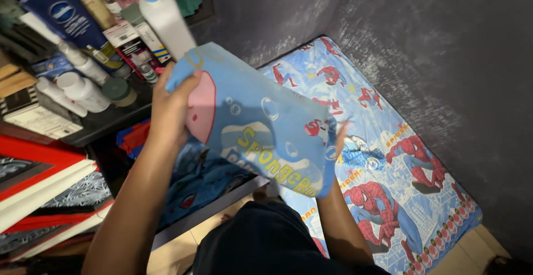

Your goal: The person looks through a drawer containing clothes, moves several items around, and eventually places a folded piece of clothing into a pillowcase.

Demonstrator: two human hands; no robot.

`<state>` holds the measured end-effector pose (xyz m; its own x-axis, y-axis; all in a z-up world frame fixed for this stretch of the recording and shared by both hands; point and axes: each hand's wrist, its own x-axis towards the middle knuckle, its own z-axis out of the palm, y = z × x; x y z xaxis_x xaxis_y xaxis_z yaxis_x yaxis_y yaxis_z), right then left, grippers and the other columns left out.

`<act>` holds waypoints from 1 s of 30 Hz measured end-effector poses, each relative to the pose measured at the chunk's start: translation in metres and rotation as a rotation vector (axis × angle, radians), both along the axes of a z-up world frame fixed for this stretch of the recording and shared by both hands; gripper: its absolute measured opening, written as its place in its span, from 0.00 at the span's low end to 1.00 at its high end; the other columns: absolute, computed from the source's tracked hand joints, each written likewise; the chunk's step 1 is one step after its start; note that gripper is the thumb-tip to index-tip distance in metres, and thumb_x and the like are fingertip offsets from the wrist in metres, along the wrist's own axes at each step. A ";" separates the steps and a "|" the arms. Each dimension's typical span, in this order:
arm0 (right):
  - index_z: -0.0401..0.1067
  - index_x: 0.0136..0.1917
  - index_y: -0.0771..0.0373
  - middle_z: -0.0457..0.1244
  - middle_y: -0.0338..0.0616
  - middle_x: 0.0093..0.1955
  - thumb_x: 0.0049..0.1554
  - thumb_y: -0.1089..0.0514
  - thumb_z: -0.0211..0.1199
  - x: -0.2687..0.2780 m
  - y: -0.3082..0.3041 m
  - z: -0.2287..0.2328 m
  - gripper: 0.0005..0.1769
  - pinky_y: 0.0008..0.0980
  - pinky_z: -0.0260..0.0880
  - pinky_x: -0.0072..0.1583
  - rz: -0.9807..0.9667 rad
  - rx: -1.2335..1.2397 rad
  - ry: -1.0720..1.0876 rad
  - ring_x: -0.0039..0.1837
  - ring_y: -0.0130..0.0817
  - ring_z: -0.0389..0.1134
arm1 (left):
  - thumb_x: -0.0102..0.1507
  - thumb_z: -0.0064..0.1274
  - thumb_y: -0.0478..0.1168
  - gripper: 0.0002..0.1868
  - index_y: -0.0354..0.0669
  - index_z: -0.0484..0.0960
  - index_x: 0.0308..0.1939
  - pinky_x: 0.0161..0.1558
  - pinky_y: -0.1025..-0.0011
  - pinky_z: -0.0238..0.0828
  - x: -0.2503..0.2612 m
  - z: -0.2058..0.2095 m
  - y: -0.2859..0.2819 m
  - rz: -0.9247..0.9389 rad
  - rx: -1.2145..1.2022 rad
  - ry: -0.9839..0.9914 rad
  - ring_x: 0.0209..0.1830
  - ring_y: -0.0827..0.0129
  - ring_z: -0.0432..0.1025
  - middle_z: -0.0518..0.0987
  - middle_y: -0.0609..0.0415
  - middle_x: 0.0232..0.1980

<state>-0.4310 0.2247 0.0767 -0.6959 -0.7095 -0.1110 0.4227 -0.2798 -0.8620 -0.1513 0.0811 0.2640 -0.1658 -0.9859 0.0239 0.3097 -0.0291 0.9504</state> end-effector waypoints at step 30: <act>0.62 0.73 0.68 0.65 0.41 0.65 0.64 0.61 0.54 0.136 -0.048 0.146 0.24 0.30 0.66 0.65 0.648 -0.272 0.395 0.64 0.28 0.66 | 0.69 0.51 0.66 0.33 0.45 0.70 0.63 0.77 0.48 0.60 0.036 -0.092 0.092 -0.016 -0.448 0.107 0.76 0.46 0.60 0.63 0.45 0.74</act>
